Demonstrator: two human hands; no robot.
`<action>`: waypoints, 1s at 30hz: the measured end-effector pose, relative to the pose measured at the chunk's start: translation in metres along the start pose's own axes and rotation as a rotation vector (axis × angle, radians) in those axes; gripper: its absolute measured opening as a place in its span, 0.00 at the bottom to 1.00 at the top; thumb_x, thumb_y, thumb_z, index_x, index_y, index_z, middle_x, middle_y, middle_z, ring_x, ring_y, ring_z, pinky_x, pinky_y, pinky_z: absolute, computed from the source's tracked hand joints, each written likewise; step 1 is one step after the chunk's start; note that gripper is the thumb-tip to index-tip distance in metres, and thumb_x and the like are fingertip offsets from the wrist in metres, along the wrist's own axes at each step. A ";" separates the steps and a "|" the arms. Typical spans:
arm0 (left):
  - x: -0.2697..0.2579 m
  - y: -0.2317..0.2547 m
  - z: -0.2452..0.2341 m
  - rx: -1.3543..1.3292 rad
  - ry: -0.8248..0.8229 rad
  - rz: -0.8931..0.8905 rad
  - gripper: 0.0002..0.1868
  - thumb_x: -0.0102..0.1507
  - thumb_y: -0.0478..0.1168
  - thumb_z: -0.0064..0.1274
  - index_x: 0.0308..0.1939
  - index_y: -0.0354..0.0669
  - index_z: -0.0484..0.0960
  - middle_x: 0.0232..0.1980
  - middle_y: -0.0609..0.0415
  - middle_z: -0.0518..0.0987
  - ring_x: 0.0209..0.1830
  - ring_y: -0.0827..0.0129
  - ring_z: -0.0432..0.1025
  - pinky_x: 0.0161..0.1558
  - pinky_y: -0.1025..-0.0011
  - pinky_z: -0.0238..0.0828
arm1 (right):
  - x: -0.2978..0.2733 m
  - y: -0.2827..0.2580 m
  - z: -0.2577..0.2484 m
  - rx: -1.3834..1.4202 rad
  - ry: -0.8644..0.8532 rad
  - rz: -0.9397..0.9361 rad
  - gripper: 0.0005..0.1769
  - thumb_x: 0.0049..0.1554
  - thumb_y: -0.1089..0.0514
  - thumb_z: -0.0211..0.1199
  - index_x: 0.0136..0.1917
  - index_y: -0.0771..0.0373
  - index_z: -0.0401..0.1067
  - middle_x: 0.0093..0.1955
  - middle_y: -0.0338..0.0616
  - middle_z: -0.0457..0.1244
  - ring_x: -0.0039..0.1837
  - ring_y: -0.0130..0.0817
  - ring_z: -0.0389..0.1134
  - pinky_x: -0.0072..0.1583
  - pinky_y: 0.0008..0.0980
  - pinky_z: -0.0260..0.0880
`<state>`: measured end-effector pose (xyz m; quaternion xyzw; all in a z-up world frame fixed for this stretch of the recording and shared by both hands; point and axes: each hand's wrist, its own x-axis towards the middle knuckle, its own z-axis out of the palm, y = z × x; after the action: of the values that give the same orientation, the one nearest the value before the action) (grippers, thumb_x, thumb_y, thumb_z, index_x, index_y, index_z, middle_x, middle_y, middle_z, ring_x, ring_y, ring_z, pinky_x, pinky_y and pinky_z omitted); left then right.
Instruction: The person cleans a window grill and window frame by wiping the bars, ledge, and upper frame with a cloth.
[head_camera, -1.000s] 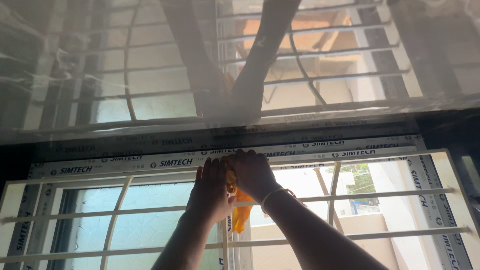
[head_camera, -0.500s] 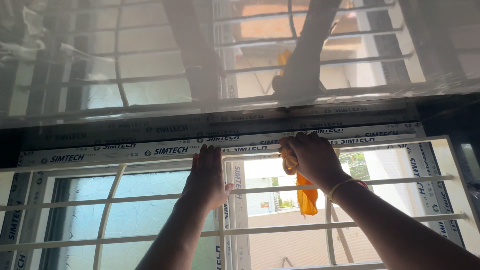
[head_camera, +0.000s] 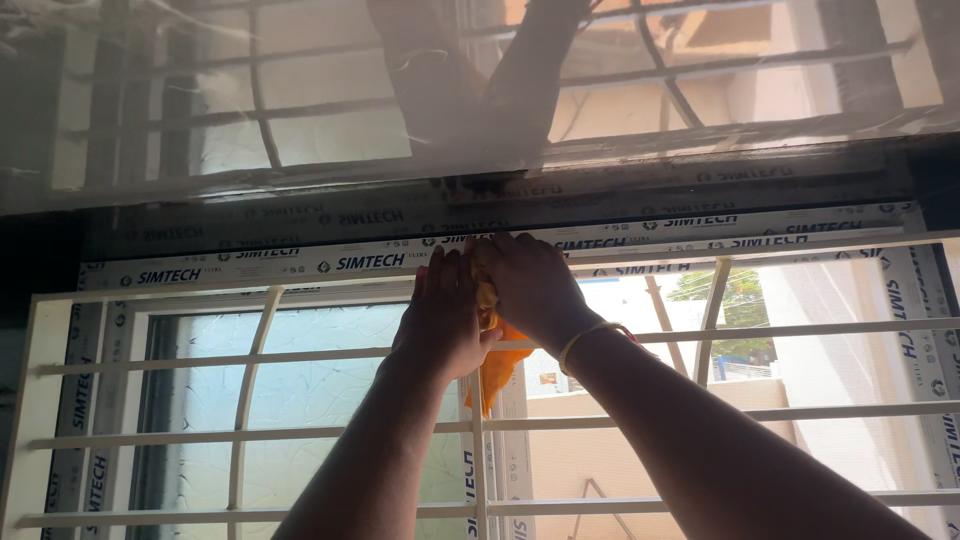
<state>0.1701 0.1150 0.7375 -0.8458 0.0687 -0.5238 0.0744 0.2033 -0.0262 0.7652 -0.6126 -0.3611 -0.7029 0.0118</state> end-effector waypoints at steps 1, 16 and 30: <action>-0.001 0.000 0.000 0.000 -0.005 0.005 0.60 0.59 0.57 0.64 0.76 0.30 0.40 0.79 0.36 0.45 0.82 0.50 0.37 0.79 0.55 0.32 | -0.004 0.004 0.000 -0.091 -0.032 0.010 0.24 0.50 0.56 0.69 0.60 0.58 0.71 0.49 0.44 0.66 0.50 0.41 0.70 0.50 0.42 0.75; -0.002 0.006 -0.006 -0.100 0.005 -0.028 0.57 0.57 0.53 0.67 0.74 0.31 0.43 0.77 0.35 0.48 0.82 0.47 0.37 0.79 0.53 0.32 | -0.030 0.070 -0.028 -0.384 -0.259 0.116 0.19 0.46 0.54 0.75 0.51 0.54 0.75 0.51 0.42 0.67 0.52 0.39 0.71 0.51 0.42 0.76; -0.002 -0.004 0.002 -0.059 0.045 0.023 0.58 0.57 0.56 0.66 0.75 0.33 0.44 0.78 0.36 0.48 0.82 0.50 0.39 0.79 0.55 0.33 | -0.033 0.064 -0.037 -0.269 -0.151 0.068 0.12 0.45 0.53 0.71 0.43 0.53 0.74 0.43 0.39 0.65 0.45 0.39 0.70 0.45 0.42 0.73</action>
<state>0.1709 0.1192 0.7352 -0.8348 0.0956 -0.5395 0.0538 0.2090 -0.1071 0.7682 -0.6717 -0.2424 -0.6961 -0.0739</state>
